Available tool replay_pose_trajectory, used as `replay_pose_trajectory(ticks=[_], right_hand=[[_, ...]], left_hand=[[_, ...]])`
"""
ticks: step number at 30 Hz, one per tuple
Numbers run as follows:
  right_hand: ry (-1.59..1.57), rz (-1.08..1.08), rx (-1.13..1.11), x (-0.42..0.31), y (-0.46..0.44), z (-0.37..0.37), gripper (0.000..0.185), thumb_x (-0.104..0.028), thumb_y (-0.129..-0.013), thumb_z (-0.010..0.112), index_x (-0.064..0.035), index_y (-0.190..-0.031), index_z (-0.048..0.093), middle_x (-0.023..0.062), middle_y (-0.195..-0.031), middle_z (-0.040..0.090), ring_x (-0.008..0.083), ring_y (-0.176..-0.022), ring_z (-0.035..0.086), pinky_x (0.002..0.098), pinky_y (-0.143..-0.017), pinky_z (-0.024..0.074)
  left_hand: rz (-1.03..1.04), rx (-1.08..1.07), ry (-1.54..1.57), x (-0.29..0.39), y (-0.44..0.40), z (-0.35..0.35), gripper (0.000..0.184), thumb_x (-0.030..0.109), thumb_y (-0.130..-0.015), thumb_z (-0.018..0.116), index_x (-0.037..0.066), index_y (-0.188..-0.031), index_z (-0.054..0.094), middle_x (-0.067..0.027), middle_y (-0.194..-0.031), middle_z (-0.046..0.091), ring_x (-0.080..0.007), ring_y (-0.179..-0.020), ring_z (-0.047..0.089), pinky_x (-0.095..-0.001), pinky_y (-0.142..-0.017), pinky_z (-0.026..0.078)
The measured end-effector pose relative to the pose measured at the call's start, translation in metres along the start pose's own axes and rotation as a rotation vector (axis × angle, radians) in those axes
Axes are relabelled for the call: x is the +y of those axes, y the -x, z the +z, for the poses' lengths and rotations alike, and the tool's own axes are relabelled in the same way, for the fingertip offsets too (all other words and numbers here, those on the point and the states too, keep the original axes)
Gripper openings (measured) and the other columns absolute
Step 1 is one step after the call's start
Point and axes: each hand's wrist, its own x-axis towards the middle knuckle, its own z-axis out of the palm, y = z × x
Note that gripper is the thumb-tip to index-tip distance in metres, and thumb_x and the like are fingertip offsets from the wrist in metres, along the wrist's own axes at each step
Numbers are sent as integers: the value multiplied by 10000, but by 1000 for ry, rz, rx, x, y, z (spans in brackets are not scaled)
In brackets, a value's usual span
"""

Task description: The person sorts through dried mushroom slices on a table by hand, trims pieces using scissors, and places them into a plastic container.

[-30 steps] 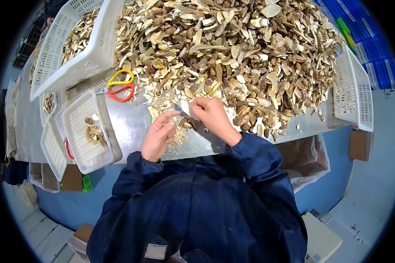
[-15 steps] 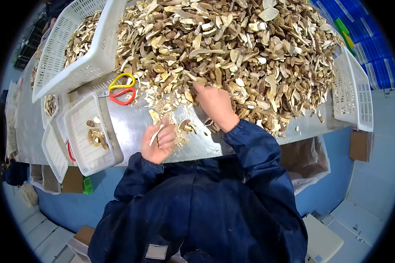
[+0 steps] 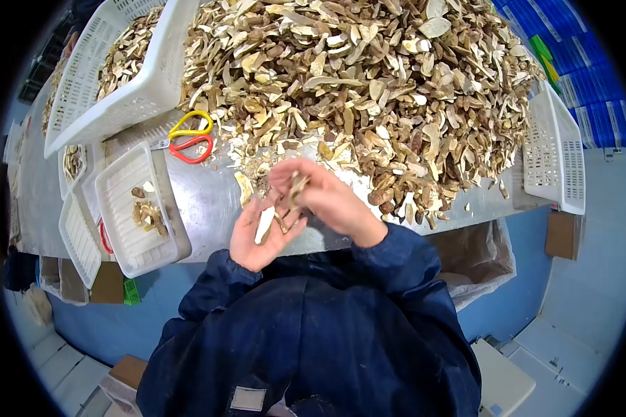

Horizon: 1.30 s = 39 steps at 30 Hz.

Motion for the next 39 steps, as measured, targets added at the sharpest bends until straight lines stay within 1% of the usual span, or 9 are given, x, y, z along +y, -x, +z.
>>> replay_pose_trajectory(ticks=[3,4,9,13,18,19,26,33,39], right_hand=[[178,62,96,-5,4,19,425,-61,-828,589,-6,-1244,520,115,-1152,583,203,-1011,596,332,-843,504],[661,-212,218,8,-7,7,317,-129,-830,637,-11,-1122,598,103,-1021,624,200,-910,613,315,-763,509],[1628,-194,318,30,-15,2,173,-183,-815,660,-18,-856,629,134,-809,594,300,-771,583,380,-658,478],[1425,-214,378,37,-24,-14,179,-200,-791,671,-26,-772,637,135,-754,589,320,-743,585,407,-655,467],[924,-56,190,7,-5,8,179,-194,-806,706,-30,-873,684,60,-759,615,128,-646,566,256,-581,426],[1012,-84,234,10,-5,8,173,-179,-788,678,-20,-855,662,110,-759,599,252,-719,601,338,-633,470],[1821,-277,252,48,-10,-7,89,-115,-727,651,-49,-759,601,84,-779,562,290,-830,567,387,-706,472],[1283,-261,197,6,10,23,169,-184,-824,621,-30,-890,643,145,-806,599,326,-786,604,404,-661,490],[1734,-208,584,-5,-6,-62,170,-122,-819,599,-37,-958,647,171,-791,644,362,-699,637,427,-628,518]], left_hand=[[39,56,37,-1,8,-5,361,365,-993,427,94,-1195,554,-111,-1268,549,-277,-1212,503,-477,-1051,380],[54,73,50,0,11,-8,356,364,-994,426,99,-1190,559,-112,-1264,551,-279,-1206,510,-479,-1044,390],[113,-10,145,10,24,-30,217,234,-969,466,92,-1073,594,-78,-1048,594,-220,-922,560,-381,-864,483],[162,-8,-2,15,23,-35,251,254,-984,446,93,-1126,577,-86,-1105,592,-230,-987,569,-391,-899,481],[221,128,-94,11,24,-16,299,301,-1001,422,108,-1183,559,-91,-1174,585,-241,-1069,563,-406,-950,465],[189,122,-29,11,24,-18,297,313,-999,426,115,-1172,565,-85,-1150,586,-237,-1048,563,-399,-940,466],[74,-44,189,14,22,-39,288,363,-984,448,139,-1083,600,-41,-962,553,-201,-907,519,-349,-830,472],[125,161,30,5,19,-18,318,393,-981,451,135,-1120,574,-75,-1099,601,-242,-1020,564,-385,-870,483],[-51,15,168,-4,12,-31,332,409,-977,451,132,-1095,593,-62,-1058,569,-223,-977,541,-381,-859,495]])
